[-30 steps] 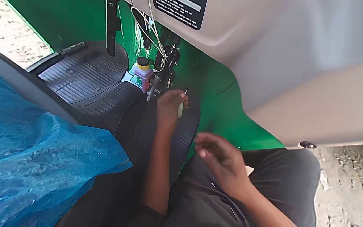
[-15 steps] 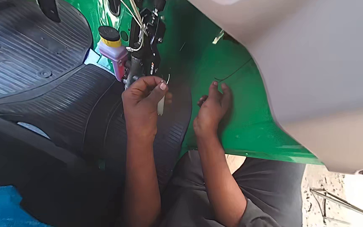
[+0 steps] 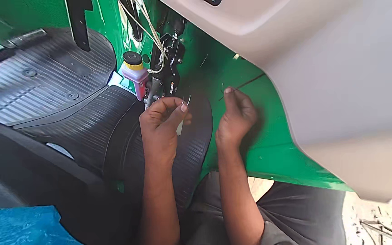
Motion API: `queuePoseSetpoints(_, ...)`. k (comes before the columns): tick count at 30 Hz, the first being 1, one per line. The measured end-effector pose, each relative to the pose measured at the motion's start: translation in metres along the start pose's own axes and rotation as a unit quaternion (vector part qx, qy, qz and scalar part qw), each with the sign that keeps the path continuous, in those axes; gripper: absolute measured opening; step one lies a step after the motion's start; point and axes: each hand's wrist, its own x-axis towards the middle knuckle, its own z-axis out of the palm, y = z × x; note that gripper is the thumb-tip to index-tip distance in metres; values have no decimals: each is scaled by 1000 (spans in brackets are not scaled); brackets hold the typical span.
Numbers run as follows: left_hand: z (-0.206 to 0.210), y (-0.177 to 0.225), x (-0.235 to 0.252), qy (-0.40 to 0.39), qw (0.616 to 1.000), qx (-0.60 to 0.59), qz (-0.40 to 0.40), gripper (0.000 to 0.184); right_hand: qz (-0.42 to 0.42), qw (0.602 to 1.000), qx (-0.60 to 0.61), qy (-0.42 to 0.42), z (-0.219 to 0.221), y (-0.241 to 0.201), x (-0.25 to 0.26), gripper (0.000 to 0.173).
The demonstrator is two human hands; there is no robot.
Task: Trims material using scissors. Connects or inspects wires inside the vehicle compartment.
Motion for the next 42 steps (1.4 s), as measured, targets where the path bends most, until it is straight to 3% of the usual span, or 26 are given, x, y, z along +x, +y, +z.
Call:
queuePoseSetpoints(11, 2, -1, -5, -12, 1000, -1, 4, 12, 11, 998, 54, -31, -3, -7, -3, 15)
queuePoseSetpoints(15, 9, -9, -7, -32, 999, -34, -24, 14, 88, 983, 146, -69, -6, -13, -7, 15)
queuePoseSetpoints(21, 20, -18, -12, -44, 980, -173, -92, 13, 114, 954, 254, -115, -7, -19, -7, 13)
queuePoseSetpoints(27, 24, -19, -10, -69, 952, -284, -93, 14, 111, 938, 279, -171, -9, -22, -8, 13)
queuePoseSetpoints(42, 43, -14, -5, -64, 957, -268, -95, 16, 102, 918, 337, -180, -10, -21, -11, 8)
